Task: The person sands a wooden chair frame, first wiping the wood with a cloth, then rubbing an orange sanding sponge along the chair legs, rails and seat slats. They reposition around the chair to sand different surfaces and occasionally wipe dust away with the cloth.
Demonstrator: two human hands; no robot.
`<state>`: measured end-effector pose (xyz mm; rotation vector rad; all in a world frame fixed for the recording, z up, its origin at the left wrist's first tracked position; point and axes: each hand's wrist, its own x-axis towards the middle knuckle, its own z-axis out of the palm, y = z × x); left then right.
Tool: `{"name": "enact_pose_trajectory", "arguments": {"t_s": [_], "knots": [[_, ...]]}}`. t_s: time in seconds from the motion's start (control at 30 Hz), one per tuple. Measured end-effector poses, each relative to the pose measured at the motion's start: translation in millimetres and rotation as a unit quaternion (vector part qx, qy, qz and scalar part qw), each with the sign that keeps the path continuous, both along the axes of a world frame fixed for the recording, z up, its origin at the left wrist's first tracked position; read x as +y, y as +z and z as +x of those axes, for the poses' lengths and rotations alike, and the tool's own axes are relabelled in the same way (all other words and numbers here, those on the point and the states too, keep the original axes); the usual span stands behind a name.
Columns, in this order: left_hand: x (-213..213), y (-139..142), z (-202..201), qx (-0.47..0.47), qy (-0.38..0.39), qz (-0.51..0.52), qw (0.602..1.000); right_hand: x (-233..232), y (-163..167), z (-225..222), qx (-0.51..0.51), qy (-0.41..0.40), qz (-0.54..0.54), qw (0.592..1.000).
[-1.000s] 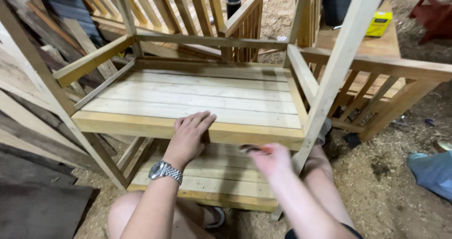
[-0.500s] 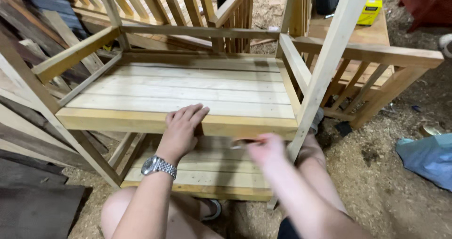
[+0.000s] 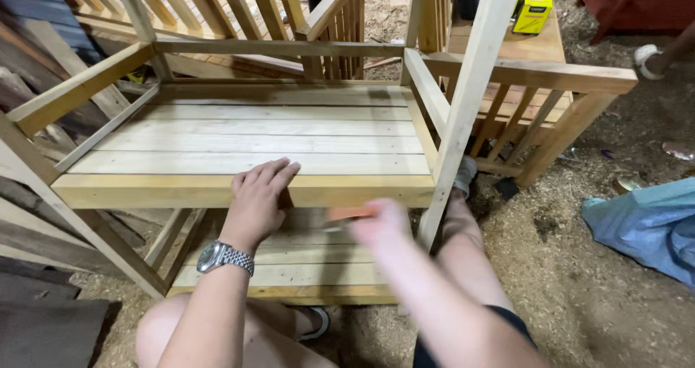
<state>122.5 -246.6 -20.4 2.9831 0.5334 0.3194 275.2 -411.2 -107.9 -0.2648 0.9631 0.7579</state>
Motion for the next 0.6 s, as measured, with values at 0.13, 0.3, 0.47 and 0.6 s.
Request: {"name": "enact_pose_trajectory", "arguments": {"t_s": [0.13, 0.3, 0.47, 0.6], "knots": [[-4, 0, 5, -0.015, 0.015, -0.019, 1.0, -43, 2, 33, -0.055, -0.024, -0.03, 0.998], [-2, -3, 6, -0.047, 0.01, -0.008, 0.999, 58, -6, -36, -0.029, -0.014, 0.02, 0.999], [6, -8, 3, -0.05, -0.004, -0.008, 0.999, 27, 13, -29, -0.004, -0.002, 0.005, 1.0], [6, -11, 2, -0.056, -0.017, -0.005, 0.998, -61, 28, 30, -0.126, 0.003, -0.035, 0.991]]}}
